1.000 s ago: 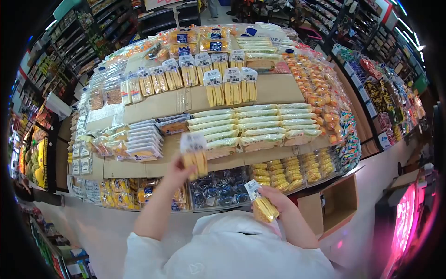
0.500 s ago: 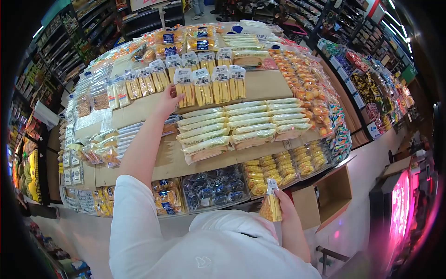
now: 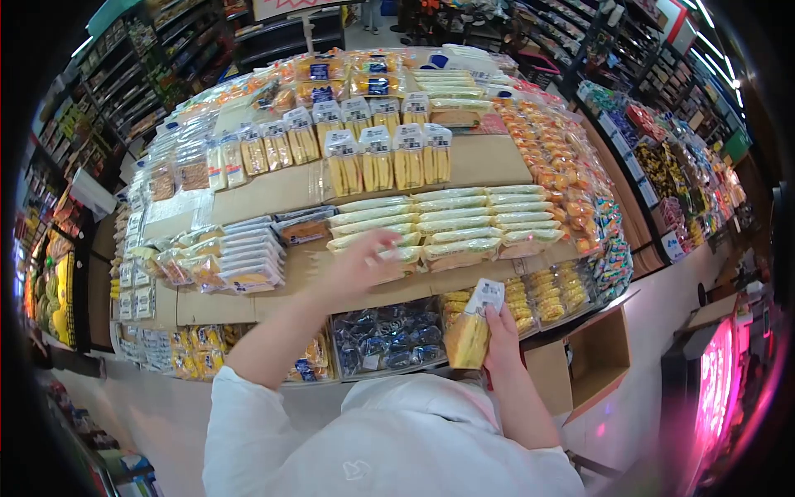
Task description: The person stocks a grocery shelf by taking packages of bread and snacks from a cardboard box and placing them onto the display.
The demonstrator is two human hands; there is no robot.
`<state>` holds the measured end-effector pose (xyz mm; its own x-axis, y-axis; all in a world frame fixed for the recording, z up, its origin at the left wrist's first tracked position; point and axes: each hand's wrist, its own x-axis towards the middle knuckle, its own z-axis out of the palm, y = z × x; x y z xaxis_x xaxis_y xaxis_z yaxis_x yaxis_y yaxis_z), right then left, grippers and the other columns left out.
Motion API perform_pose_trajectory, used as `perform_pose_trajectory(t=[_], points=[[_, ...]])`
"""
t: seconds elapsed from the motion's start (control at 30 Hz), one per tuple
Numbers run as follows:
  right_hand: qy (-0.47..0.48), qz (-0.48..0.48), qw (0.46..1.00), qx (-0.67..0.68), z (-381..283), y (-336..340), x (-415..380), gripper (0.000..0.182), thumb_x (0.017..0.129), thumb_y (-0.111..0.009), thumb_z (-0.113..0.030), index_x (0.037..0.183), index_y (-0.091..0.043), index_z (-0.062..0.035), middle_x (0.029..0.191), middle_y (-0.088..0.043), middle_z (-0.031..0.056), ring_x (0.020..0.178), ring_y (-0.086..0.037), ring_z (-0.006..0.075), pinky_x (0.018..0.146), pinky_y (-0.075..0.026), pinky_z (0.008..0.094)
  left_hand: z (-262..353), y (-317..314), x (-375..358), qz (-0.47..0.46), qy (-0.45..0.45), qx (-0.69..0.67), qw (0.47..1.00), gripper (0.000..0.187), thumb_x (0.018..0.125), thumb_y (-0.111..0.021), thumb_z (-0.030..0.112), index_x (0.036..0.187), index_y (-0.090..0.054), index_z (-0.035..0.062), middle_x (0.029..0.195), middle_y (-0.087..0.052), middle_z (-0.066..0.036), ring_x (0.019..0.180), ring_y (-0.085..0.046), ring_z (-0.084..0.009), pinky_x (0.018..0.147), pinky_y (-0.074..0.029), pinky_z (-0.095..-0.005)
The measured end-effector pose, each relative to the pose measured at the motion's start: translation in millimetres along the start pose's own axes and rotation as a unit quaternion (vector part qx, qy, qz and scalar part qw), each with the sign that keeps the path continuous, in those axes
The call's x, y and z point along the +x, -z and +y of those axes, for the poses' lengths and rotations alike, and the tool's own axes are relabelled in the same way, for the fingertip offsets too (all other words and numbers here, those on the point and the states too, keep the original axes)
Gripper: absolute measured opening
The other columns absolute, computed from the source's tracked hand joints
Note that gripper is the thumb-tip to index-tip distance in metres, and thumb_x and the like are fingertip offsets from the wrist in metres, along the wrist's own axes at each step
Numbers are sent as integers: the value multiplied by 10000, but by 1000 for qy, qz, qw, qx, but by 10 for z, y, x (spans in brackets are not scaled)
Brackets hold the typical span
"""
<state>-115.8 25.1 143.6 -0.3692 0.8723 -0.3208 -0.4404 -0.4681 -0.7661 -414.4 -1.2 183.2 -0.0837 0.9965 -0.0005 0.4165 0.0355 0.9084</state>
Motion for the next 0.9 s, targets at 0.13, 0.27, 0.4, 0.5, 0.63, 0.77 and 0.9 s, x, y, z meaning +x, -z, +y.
perform_pose_trajectory(t=[0.13,0.27,0.4,0.5,0.63,0.77,0.9], points=[[76,-98,991,-44,28,-666,143,281,993,-508,-121,1259,-492,-35,1112,-621,58,987,-612,133,851,-520,297,371,-336,-514,-142,-97,-78,982,616,820,-753,313,1290,-495,10,1235,-548,-163,1152,-556,-255,904,-521,-357],[120,-147,975,-115,157,-1106,274,294,996,-512,-141,1268,-487,-30,1150,-611,48,1037,-586,116,894,-483,269,277,-170,-561,-51,33,-140,988,557,797,-786,204,1236,-523,-18,1133,-612,-113,1047,-605,-168,872,-535,-310],[263,-191,913,-246,159,-1172,320,271,996,-476,-100,1258,-488,-35,1258,-549,103,1117,-550,153,941,-452,299,-268,262,-383,63,-10,-189,980,423,836,-731,105,1195,-537,-7,1095,-639,-77,1012,-616,-141,869,-534,-304],[196,-235,926,-218,261,-729,282,199,992,-436,-57,1153,-551,-39,1259,-545,109,1112,-553,176,920,-469,317,-454,787,-163,172,28,-140,975,408,856,-695,78,1209,-511,-11,1112,-646,-96,1006,-623,-155,881,-519,-318],[117,-152,952,-239,429,75,119,158,988,-447,-49,1056,-589,-38,1096,-614,76,995,-591,162,857,-482,288,-1084,1400,314,249,41,-43,967,402,868,-681,82,1215,-503,-16,1100,-655,-96,1000,-627,-171,861,-504,-301],[74,11,973,-218,686,1121,-193,125,992,-479,-103,1036,-582,-47,963,-638,54,876,-608,145,796,-491,274,-1387,1608,698,264,55,-34,962,438,876,-672,92,1259,-492,-19,1145,-641,-111,1063,-598,-173,910,-468,-310],[73,121,957,-253,857,2069,-620,114,991,-469,-99,1026,-569,-57,939,-638,60,855,-611,140,754,-504,276,-2056,1657,1050,261,55,-33,963,479,860,-703,188,1264,-509,18,1142,-635,-104,1040,-598,-210,883,-473,-340]])
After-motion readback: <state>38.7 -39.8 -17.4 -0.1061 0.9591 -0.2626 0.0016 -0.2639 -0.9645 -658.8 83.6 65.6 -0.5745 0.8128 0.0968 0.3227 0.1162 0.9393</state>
